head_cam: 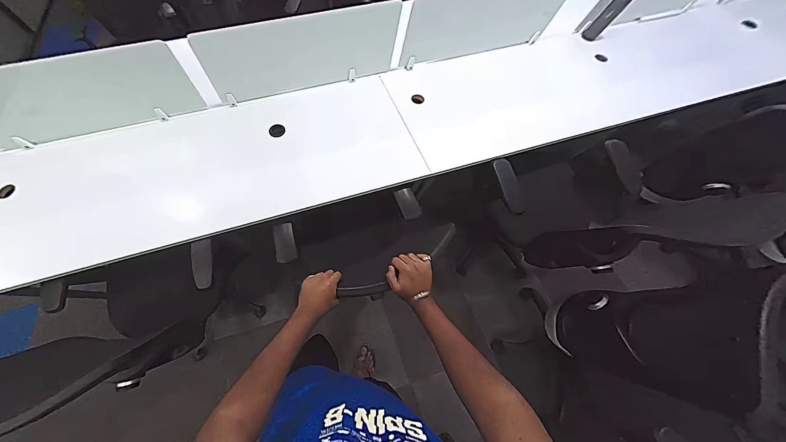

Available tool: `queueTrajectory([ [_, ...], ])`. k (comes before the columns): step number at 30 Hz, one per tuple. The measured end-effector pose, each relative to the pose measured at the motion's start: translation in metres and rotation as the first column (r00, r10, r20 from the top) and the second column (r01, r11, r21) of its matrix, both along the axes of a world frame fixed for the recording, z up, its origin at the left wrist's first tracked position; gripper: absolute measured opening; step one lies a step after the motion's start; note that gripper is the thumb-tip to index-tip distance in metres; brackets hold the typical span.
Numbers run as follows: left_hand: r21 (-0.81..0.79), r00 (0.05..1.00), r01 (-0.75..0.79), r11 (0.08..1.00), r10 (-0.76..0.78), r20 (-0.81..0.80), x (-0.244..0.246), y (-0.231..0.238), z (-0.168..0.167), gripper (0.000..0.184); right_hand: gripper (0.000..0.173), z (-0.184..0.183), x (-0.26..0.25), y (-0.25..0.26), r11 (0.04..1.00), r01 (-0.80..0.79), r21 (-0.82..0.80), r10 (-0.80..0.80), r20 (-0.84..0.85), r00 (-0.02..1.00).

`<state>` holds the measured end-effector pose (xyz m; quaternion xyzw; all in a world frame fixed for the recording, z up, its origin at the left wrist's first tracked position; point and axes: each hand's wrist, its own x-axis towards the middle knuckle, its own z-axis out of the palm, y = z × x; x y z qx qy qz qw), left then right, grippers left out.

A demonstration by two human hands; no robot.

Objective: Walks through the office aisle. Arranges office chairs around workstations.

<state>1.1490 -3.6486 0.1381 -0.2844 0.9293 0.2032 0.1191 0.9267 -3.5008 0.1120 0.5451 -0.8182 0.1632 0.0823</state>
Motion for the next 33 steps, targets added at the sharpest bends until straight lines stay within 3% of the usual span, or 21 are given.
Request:
queueTrajectory([
  [7,-0.046,0.999,0.011,0.999,-0.009,0.048,-0.037,-0.081,0.003,0.053,0.045,0.019,-0.038,-0.088,0.968,-0.028,0.249,-0.016,0.171,0.985],
  [10,-0.081,0.997,0.037,0.996,-0.031,0.072,-0.043,-0.122,0.000,0.056,0.048,0.035,-0.042,-0.126,0.900,-0.080,0.429,-0.059,0.301,0.952],
  [13,0.004,0.995,0.054,0.999,-0.054,0.084,-0.037,-0.134,0.008,0.061,0.049,0.043,-0.043,-0.138,0.853,-0.169,0.495,-0.048,0.396,0.917],
  [14,0.048,0.997,0.070,0.996,-0.071,0.031,-0.037,-0.134,0.006,0.066,0.047,0.042,-0.047,-0.133,0.877,-0.185,0.443,-0.025,0.428,0.903],
  [16,0.191,0.987,0.101,0.976,-0.074,-0.141,-0.036,-0.125,0.003,0.085,0.035,0.034,-0.047,-0.104,0.970,-0.151,0.191,0.034,0.505,0.862],
  [18,0.379,0.943,0.158,0.912,-0.026,-0.332,-0.055,-0.114,0.003,0.096,0.027,0.043,-0.045,-0.068,0.999,0.045,-0.030,-0.021,0.558,0.830],
  [20,0.461,0.892,0.280,0.842,-0.051,-0.449,-0.088,-0.092,0.009,0.089,0.024,0.059,-0.029,-0.019,0.936,0.336,-0.106,-0.217,0.577,0.787],
  [23,0.331,0.746,0.592,0.735,-0.343,-0.572,-0.157,-0.043,0.023,0.066,0.024,0.073,0.020,0.077,0.682,0.730,-0.038,-0.575,0.590,0.567],
  [24,0.300,0.685,0.680,0.669,-0.434,-0.585,-0.180,-0.024,0.030,0.060,0.025,0.075,0.045,0.109,0.550,0.835,0.002,-0.679,0.583,0.446],
  [26,0.332,0.546,0.832,0.444,-0.551,-0.631,-0.231,0.022,0.045,0.051,0.027,0.076,0.107,0.172,0.224,0.974,0.021,-0.850,0.494,0.185],
  [28,0.258,0.338,0.941,0.220,-0.664,-0.667,-0.270,0.088,0.063,0.048,0.031,0.085,0.187,0.225,-0.105,0.993,0.062,-0.916,0.383,-0.121],
  [30,0.167,0.120,0.986,0.013,-0.746,-0.655,-0.281,0.167,0.086,0.044,0.034,0.097,0.272,0.260,-0.404,0.913,0.063,-0.875,0.264,-0.406],
  [33,0.064,-0.203,0.951,-0.303,-0.765,-0.612,-0.236,0.289,0.118,0.045,0.047,0.105,0.389,0.286,-0.722,0.691,-0.020,-0.688,0.113,-0.716],
])
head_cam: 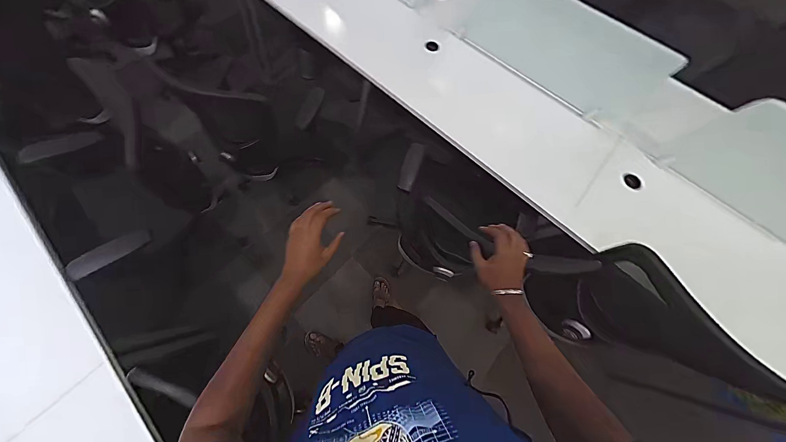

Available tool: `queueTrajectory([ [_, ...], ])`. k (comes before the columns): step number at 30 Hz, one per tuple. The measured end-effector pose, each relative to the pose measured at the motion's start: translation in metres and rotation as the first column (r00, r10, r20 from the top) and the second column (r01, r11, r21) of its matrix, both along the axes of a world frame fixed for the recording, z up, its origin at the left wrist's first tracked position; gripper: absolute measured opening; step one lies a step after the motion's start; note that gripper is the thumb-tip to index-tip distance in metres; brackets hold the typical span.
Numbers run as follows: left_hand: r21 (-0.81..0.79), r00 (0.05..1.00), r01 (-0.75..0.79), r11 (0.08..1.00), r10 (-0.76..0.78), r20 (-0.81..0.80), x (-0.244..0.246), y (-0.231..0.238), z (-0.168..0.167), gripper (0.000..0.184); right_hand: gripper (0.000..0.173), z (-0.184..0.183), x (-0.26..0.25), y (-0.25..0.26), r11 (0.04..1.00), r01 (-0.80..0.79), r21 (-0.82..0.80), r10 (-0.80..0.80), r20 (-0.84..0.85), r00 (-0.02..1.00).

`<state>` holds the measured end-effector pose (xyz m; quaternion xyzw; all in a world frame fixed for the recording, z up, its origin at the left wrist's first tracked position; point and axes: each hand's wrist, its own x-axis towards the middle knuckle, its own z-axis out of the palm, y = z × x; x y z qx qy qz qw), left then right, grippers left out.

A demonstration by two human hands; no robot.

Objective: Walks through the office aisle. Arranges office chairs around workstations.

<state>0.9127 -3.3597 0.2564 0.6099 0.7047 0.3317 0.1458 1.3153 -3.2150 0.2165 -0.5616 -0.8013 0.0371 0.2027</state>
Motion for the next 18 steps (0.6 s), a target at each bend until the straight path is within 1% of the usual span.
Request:
queueTrajectory([
  [1,-0.031,0.993,0.115,0.993,-0.116,-0.024,0.028,0.038,0.006,0.047,0.058,-0.001,0.034,0.006,0.994,0.108,0.023,-0.108,0.017,0.994],
  [2,-0.072,0.971,0.229,0.971,-0.232,-0.048,0.061,0.072,0.008,0.052,0.072,-0.004,0.064,0.012,0.982,0.189,0.010,-0.189,0.037,0.981],
  [3,-0.115,0.937,0.335,0.935,-0.344,-0.068,0.096,0.101,0.005,0.059,0.085,-0.008,0.090,0.019,0.972,0.232,-0.041,-0.229,0.067,0.971],
  [4,-0.172,0.889,0.433,0.885,-0.451,-0.081,0.132,0.126,-0.001,0.069,0.095,-0.012,0.113,0.027,0.960,0.244,-0.137,-0.231,0.106,0.967],
  [5,-0.235,0.834,0.517,0.823,-0.546,-0.080,0.167,0.146,-0.010,0.079,0.098,-0.016,0.131,0.036,0.939,0.235,-0.253,-0.202,0.148,0.968],
  [6,-0.284,0.781,0.580,0.763,-0.621,-0.073,0.199,0.164,-0.022,0.088,0.095,-0.018,0.142,0.047,0.909,0.208,-0.360,-0.150,0.183,0.972],
  [7,-0.339,0.736,0.619,0.708,-0.674,-0.063,0.226,0.178,-0.035,0.094,0.089,-0.019,0.148,0.058,0.892,0.164,-0.421,-0.073,0.224,0.972],
  [8,-0.379,0.702,0.638,0.670,-0.709,-0.070,0.246,0.191,-0.048,0.095,0.084,-0.020,0.149,0.068,0.889,0.108,-0.445,0.015,0.265,0.964],
  [9,-0.372,0.685,0.643,0.670,-0.720,-0.113,0.259,0.204,-0.061,0.088,0.083,-0.019,0.147,0.079,0.889,0.066,-0.454,0.085,0.303,0.949],
  [10,-0.284,0.689,0.641,0.713,-0.698,-0.196,0.265,0.209,-0.075,0.070,0.083,-0.020,0.145,0.084,0.890,0.031,-0.454,0.129,0.317,0.939],
  [11,-0.103,0.706,0.642,0.760,-0.638,-0.307,0.263,0.211,-0.092,0.052,0.084,-0.025,0.143,0.082,0.914,-0.017,-0.406,0.144,0.286,0.947],
  [12,0.074,0.717,0.646,0.760,-0.572,-0.398,0.256,0.216,-0.104,0.044,0.086,-0.031,0.139,0.079,0.950,-0.061,-0.307,0.139,0.238,0.961],
  [13,0.198,0.726,0.648,0.735,-0.518,-0.453,0.247,0.226,-0.109,0.044,0.086,-0.034,0.134,0.080,0.975,-0.081,-0.207,0.123,0.203,0.971],
  [14,0.261,0.728,0.651,0.713,-0.488,-0.482,0.238,0.236,-0.111,0.047,0.084,-0.037,0.126,0.083,0.989,-0.083,-0.119,0.103,0.176,0.979],
  [16,0.296,0.720,0.661,0.689,-0.472,-0.509,0.219,0.259,-0.110,0.052,0.077,-0.041,0.105,0.090,0.998,-0.057,-0.009,0.058,0.126,0.990],
  [18,0.289,0.703,0.677,0.677,-0.478,-0.527,0.199,0.287,-0.109,0.057,0.072,-0.041,0.080,0.101,1.000,-0.015,0.023,0.013,0.074,0.997],
])
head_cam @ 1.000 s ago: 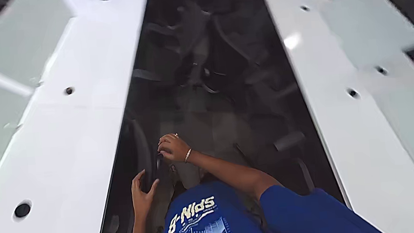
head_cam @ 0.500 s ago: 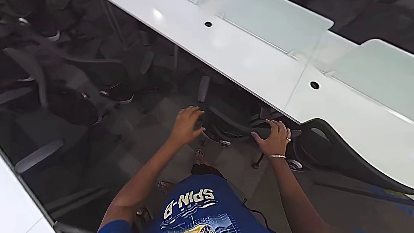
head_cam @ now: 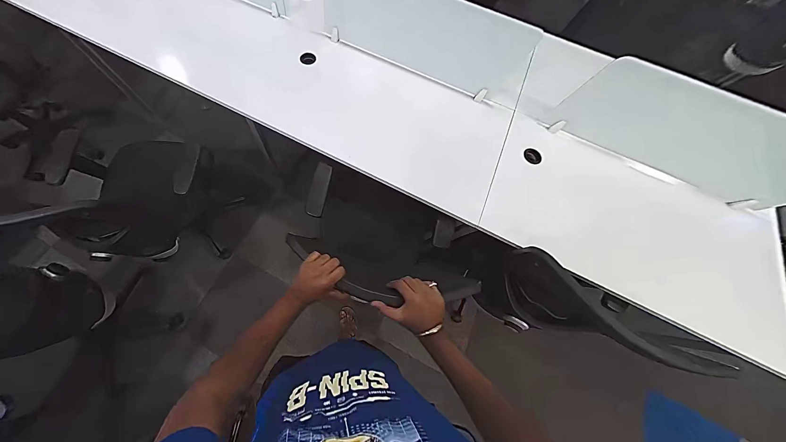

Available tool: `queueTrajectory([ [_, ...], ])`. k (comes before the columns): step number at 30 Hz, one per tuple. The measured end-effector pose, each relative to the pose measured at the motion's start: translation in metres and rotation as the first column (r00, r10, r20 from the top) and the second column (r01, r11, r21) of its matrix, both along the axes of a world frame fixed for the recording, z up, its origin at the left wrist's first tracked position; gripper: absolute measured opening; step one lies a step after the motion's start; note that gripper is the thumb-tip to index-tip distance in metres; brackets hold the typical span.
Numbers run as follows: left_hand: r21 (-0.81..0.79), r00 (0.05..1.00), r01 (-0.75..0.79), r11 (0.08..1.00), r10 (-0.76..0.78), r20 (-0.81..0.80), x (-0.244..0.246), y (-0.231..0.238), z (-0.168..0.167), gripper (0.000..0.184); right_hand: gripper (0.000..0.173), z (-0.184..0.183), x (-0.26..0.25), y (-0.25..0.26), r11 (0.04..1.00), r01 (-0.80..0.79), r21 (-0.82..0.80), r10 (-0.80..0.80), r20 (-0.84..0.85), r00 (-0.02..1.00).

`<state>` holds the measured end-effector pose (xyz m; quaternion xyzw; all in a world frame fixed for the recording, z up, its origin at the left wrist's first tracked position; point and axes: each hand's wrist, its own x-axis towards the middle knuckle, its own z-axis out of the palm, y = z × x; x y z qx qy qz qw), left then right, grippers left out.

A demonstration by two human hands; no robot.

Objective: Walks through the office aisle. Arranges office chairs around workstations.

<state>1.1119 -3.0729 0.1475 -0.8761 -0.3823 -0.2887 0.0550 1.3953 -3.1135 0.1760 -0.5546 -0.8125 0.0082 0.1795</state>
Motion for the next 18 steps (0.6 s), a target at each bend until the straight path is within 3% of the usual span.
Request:
queueTrajectory([
  [5,-0.117,0.993,0.022,0.993,-0.035,-0.114,-0.043,0.074,0.010,0.059,0.060,-0.005,-0.056,0.038,0.998,0.057,0.023,-0.054,-0.108,0.993],
  [11,-0.067,0.986,0.112,0.991,-0.119,-0.120,-0.095,0.149,0.004,0.046,0.045,-0.007,-0.112,0.077,0.997,0.055,0.055,-0.048,-0.135,0.990],
  [18,-0.006,0.965,0.251,0.968,-0.251,-0.076,-0.120,0.227,0.009,0.049,0.047,-0.007,-0.141,0.131,0.971,0.140,0.195,-0.121,-0.110,0.987],
])
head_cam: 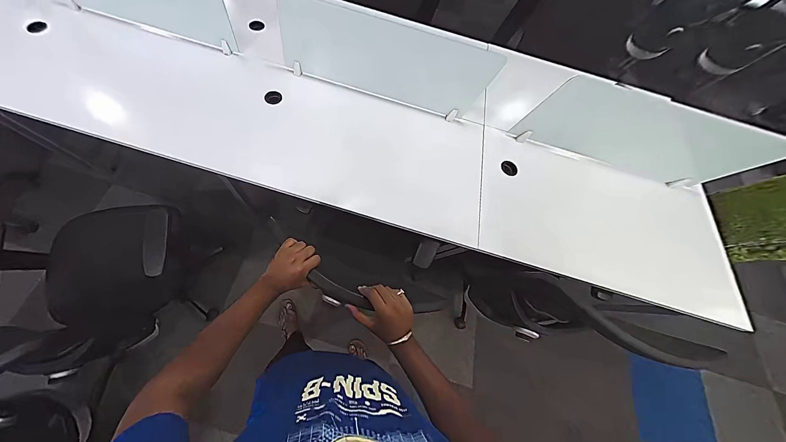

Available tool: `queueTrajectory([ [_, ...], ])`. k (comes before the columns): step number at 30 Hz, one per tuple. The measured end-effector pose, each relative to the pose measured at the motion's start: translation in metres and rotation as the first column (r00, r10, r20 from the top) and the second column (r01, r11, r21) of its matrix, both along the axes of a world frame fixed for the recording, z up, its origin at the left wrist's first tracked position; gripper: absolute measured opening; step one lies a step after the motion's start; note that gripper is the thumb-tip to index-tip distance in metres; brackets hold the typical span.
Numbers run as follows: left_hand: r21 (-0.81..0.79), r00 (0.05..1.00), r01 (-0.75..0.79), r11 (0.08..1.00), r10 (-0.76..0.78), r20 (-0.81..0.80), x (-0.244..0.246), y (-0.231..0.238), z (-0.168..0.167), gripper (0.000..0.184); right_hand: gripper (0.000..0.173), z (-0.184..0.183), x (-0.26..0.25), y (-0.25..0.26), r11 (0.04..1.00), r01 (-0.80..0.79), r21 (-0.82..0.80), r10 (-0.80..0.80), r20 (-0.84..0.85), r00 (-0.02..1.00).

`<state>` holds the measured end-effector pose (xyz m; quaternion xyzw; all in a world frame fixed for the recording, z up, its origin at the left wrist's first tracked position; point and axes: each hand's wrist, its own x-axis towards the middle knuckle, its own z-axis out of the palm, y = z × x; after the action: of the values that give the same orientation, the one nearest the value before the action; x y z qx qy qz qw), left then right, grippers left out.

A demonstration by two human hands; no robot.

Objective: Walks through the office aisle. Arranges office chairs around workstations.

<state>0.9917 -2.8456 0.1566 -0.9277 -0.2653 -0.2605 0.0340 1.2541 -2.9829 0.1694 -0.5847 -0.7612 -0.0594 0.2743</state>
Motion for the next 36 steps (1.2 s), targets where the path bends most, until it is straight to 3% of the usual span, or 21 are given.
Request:
queueTrajectory([
  [3,0.042,0.998,0.019,0.999,-0.021,0.055,-0.002,0.018,-0.004,0.048,0.051,-0.002,-0.002,0.017,0.999,0.047,0.009,-0.048,0.042,0.998],
  [7,0.026,0.996,-0.001,1.000,-0.002,0.090,0.006,0.029,-0.013,0.033,0.064,-0.004,0.012,0.040,0.996,0.094,-0.002,-0.093,0.150,0.984],
  [11,-0.049,0.993,-0.030,0.998,0.035,0.114,0.019,0.027,-0.011,0.013,0.074,-0.001,0.030,0.057,0.989,0.086,-0.121,-0.057,0.222,0.973],
  [14,-0.129,0.994,0.007,0.992,0.008,0.111,0.007,0.014,-0.013,0.020,0.069,0.010,0.017,0.045,0.952,0.079,-0.295,-0.020,0.198,0.980],
  [16,-0.257,0.992,0.040,0.966,-0.008,0.125,-0.002,-0.001,-0.011,0.035,0.063,0.014,0.013,0.036,0.902,0.028,-0.431,0.011,0.089,0.996],
  [19,-0.424,0.975,0.080,0.902,0.017,0.219,-0.008,-0.011,-0.012,0.051,0.057,0.011,0.010,0.041,0.922,-0.144,-0.361,0.044,-0.270,0.962],
  [21,-0.531,0.959,0.031,0.847,0.124,0.254,-0.017,-0.017,0.000,0.049,0.055,0.010,-0.004,0.061,0.928,-0.253,-0.274,0.085,-0.504,0.859],
  [23,-0.552,0.905,-0.090,0.829,0.299,0.302,-0.036,-0.029,0.008,0.035,0.052,0.012,-0.027,0.096,0.894,-0.391,-0.218,0.209,-0.569,0.795],
  [26,-0.596,0.721,-0.346,0.725,0.612,0.325,-0.084,-0.063,0.007,0.020,0.050,0.022,-0.080,0.144,0.763,-0.613,-0.208,0.405,-0.585,0.703],
  [30,-0.664,0.390,-0.620,0.417,0.899,0.200,-0.164,-0.136,0.012,0.023,0.040,0.029,-0.152,0.185,0.641,-0.748,-0.172,0.543,-0.588,0.600],
  [33,-0.646,0.100,-0.743,0.176,0.983,0.153,-0.215,-0.195,0.024,0.024,0.034,0.035,-0.213,0.198,0.541,-0.828,-0.146,0.612,-0.607,0.507],
  [36,-0.597,-0.198,-0.800,-0.057,0.965,0.173,-0.250,-0.249,0.036,0.025,0.030,0.042,-0.285,0.183,0.408,-0.906,-0.111,0.653,-0.658,0.374],
])
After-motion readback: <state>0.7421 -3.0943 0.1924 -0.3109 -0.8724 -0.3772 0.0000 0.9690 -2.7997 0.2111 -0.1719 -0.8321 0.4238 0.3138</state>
